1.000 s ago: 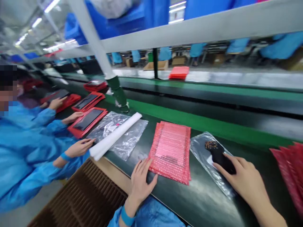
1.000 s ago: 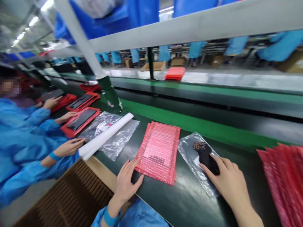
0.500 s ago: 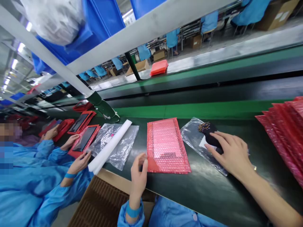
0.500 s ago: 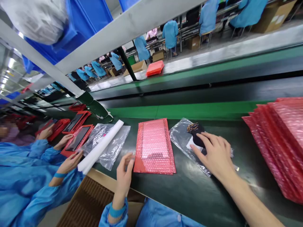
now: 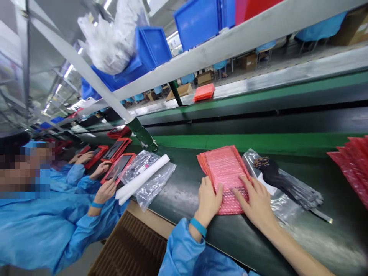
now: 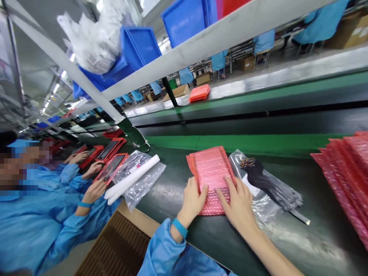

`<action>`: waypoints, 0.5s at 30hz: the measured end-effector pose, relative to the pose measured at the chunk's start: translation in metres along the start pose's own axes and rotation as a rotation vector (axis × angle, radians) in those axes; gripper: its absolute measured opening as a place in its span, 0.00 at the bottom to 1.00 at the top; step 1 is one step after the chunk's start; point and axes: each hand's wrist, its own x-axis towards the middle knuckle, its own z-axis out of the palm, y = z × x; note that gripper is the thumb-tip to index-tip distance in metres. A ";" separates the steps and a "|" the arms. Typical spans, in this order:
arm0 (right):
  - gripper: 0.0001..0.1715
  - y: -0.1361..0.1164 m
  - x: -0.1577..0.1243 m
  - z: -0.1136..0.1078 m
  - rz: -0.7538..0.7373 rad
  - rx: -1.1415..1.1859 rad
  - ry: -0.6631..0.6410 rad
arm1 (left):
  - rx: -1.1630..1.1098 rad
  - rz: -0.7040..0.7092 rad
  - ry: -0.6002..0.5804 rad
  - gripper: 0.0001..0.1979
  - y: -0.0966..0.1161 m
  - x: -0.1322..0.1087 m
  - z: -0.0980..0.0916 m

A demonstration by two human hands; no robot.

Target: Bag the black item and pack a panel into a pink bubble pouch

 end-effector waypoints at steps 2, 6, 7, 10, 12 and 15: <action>0.41 0.005 0.003 -0.005 0.029 0.021 0.031 | -0.036 0.015 0.003 0.14 0.003 -0.001 0.002; 0.35 0.003 0.013 -0.018 0.091 0.235 0.042 | -0.159 0.052 -0.007 0.12 -0.003 -0.007 -0.007; 0.34 0.001 0.015 -0.021 0.131 0.306 0.048 | -0.186 0.055 -0.007 0.13 -0.006 -0.009 -0.010; 0.34 -0.007 0.022 -0.031 0.264 0.443 0.118 | -0.289 0.064 -0.006 0.20 -0.013 -0.017 -0.010; 0.34 -0.013 0.024 -0.036 0.305 0.473 0.167 | -0.376 0.073 0.000 0.20 -0.017 -0.021 -0.007; 0.37 -0.018 0.027 -0.040 0.348 0.512 0.189 | -0.469 0.086 0.008 0.16 -0.020 -0.022 -0.003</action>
